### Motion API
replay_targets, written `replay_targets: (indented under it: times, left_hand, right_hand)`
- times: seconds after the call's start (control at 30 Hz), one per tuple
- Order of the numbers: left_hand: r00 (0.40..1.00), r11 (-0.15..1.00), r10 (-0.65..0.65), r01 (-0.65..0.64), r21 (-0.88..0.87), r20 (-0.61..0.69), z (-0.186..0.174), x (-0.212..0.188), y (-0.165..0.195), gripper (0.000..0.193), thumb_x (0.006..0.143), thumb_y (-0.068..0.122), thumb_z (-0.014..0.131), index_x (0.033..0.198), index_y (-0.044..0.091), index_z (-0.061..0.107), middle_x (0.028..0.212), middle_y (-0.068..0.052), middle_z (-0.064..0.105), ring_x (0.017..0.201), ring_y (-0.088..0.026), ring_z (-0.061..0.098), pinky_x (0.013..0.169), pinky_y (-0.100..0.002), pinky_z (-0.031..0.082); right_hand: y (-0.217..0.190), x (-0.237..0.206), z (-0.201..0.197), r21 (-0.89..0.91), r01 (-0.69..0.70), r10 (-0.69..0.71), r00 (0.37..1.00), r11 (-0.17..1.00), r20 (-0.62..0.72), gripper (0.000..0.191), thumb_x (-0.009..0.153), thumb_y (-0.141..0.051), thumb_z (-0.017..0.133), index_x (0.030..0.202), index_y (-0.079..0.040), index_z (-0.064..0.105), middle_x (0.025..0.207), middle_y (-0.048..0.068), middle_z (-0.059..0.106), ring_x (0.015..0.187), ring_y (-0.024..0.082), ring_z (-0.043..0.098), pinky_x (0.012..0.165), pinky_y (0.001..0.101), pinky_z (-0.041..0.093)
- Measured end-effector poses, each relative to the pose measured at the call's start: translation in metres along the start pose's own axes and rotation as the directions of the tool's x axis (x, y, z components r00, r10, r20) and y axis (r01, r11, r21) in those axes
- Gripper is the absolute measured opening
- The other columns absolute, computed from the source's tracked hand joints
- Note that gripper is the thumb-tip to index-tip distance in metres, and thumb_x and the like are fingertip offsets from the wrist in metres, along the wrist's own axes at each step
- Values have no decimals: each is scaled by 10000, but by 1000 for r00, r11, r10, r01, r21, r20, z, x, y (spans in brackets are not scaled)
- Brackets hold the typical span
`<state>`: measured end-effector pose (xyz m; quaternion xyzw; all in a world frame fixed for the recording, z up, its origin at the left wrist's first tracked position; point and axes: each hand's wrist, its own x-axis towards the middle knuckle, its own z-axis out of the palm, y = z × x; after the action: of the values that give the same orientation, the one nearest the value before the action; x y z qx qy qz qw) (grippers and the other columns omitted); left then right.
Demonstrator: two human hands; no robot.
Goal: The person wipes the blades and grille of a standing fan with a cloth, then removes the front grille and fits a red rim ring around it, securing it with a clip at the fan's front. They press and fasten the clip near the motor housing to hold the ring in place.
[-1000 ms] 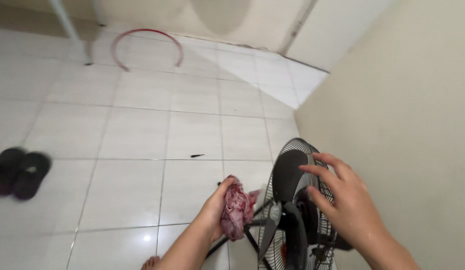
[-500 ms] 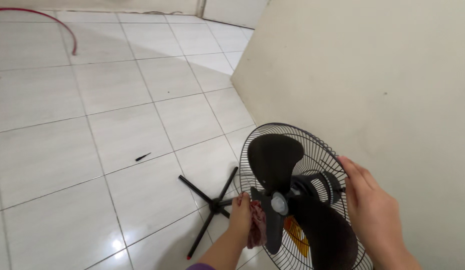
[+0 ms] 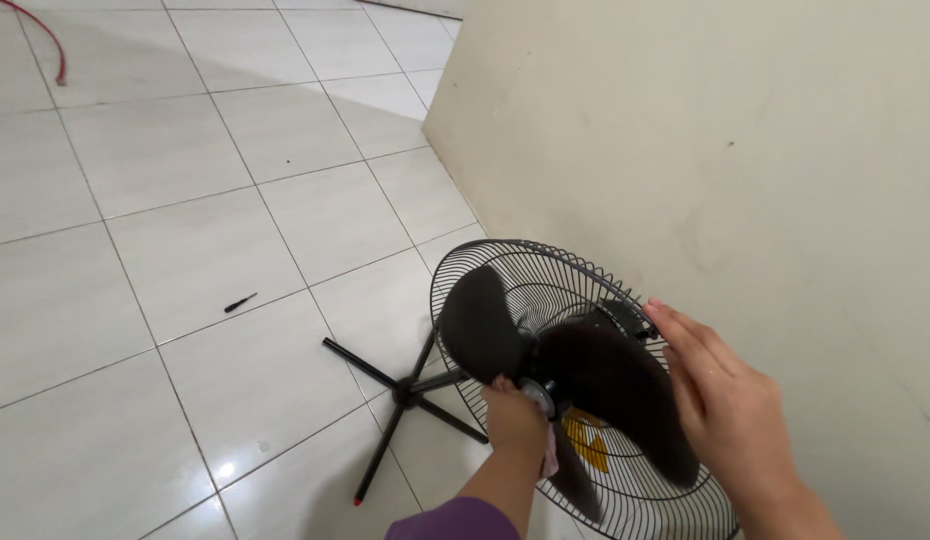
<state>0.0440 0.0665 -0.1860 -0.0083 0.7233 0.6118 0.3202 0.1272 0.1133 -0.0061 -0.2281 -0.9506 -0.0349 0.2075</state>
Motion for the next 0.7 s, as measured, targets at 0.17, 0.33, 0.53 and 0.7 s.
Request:
replay_targets:
  times: [0.17, 0.33, 0.53, 0.7]
  left_hand:
    - [883, 810, -412, 469, -352, 227, 3, -1, -8, 325, 1049, 315, 446, 1176, 26, 524, 942, -194, 688, 639, -340, 667, 576, -456, 543]
    - [942, 964, -220, 249, -90, 253, 2, 13, -17, 230, 1013, 287, 536, 1103, 84, 598, 768, -86, 704, 597, -206, 688, 557, -353, 562]
    - [844, 842, -269, 440, -312, 465, 5, 27, -24, 248, 1050, 285, 520, 1042, 55, 612, 639, -52, 574, 509, -158, 536, 485, -344, 463]
    - [846, 841, -276, 442, -311, 456, 1, 43, -24, 319, 1061, 312, 511, 935, 30, 591, 598, -68, 551, 475, -178, 516, 464, -358, 422]
  right_hand:
    - [9, 0, 0, 18, 31, -32, 999, 999, 12, 418, 929, -42, 638, 1334, -145, 639, 1267, 47, 710, 951, 256, 729, 747, 332, 586]
    - [6, 10, -10, 21, 21, -22, 999, 1000, 29, 407, 931, -52, 640, 1323, -161, 645, 1283, 23, 711, 919, 236, 735, 722, 325, 587]
    - [30, -19, 2, -35, 184, -187, 971, 982, -150, 373, 890, -50, 649, 1254, -133, 655, 1254, 106, 687, 1064, 319, 707, 857, 412, 582]
    - [63, -151, 80, 42, 396, -390, 914, 917, -113, 533, 814, -157, 717, 1300, -4, 560, 1282, 219, 611, 1175, 385, 618, 969, 478, 509]
